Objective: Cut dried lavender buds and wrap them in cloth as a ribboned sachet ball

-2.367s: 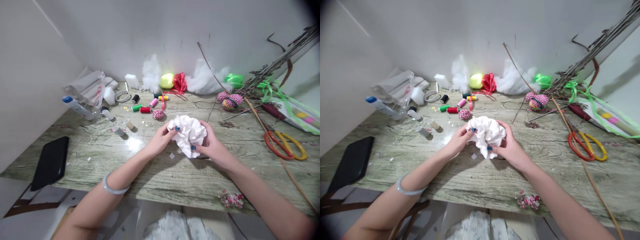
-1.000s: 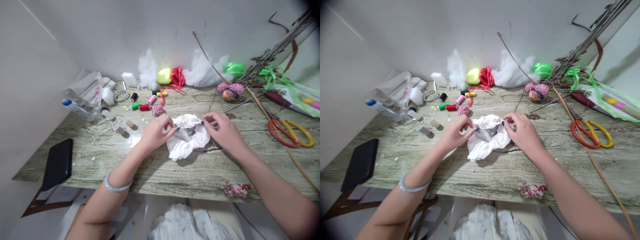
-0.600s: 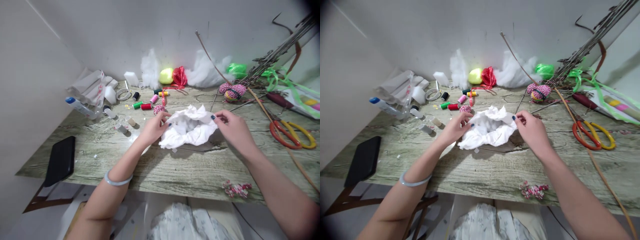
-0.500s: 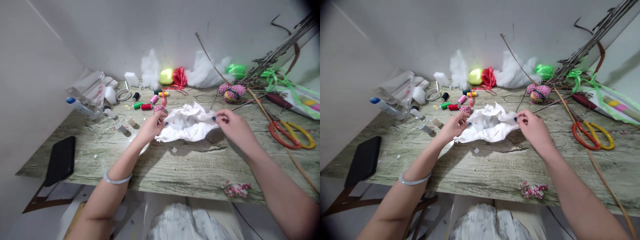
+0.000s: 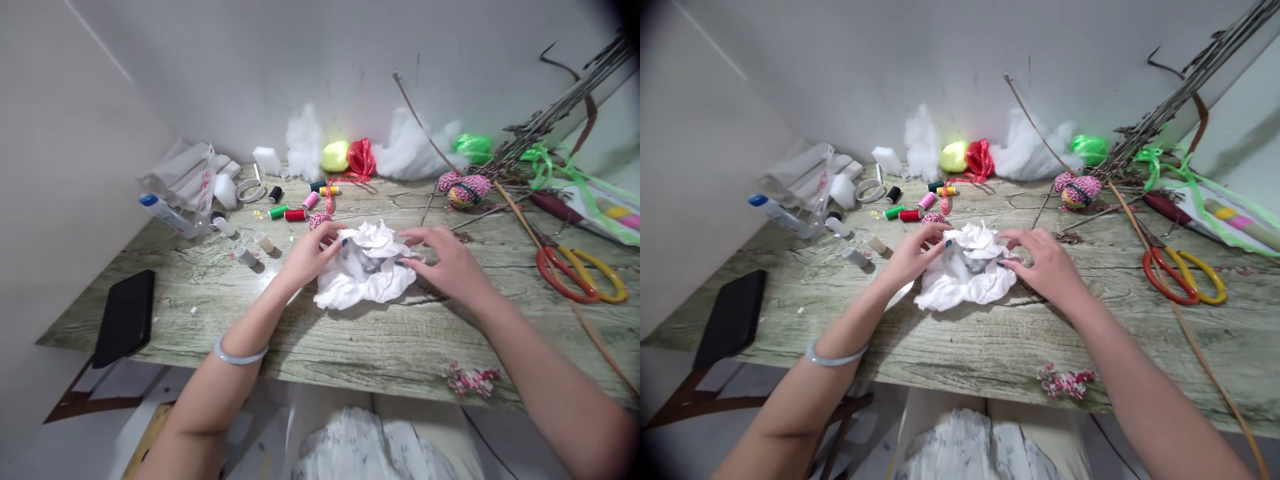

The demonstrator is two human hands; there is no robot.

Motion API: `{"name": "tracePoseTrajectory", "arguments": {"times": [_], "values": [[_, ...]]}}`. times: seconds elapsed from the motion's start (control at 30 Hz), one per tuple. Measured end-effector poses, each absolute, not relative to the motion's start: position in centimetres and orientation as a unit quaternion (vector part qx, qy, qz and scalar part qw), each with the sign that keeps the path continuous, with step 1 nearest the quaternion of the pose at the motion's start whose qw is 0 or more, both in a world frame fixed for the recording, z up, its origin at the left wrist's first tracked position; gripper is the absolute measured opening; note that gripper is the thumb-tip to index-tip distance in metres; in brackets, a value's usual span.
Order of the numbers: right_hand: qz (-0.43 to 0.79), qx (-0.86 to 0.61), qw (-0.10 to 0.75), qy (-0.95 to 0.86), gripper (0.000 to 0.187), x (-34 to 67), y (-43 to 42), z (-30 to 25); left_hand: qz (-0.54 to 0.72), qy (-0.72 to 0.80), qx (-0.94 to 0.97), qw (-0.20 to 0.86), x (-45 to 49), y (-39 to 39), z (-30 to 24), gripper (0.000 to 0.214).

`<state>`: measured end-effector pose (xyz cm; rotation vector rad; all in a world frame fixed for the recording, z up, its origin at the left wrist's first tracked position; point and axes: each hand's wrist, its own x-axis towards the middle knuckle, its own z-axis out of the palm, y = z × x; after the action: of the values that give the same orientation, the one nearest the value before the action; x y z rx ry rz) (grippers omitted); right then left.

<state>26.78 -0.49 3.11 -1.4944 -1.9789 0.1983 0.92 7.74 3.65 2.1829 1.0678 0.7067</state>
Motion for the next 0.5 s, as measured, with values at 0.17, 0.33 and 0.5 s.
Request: {"name": "tracePoseTrajectory", "arguments": {"times": [0.17,0.33,0.5], "values": [[0.063,-0.594,0.323,-0.734,0.012,26.2,-0.8,3.0,0.284,0.423,0.811,0.287,1.2,8.1,3.1,0.02],[0.106,-0.72,0.346,-0.592,0.015,28.1,-0.6,3.3,0.317,0.49,0.749,0.315,0.9,8.6,2.9,0.021],[0.249,-0.717,0.281,-0.587,0.021,30.4,-1.2,2.4,0.291,0.5,0.748,0.324,0.5,9.4,2.1,0.02]]}}
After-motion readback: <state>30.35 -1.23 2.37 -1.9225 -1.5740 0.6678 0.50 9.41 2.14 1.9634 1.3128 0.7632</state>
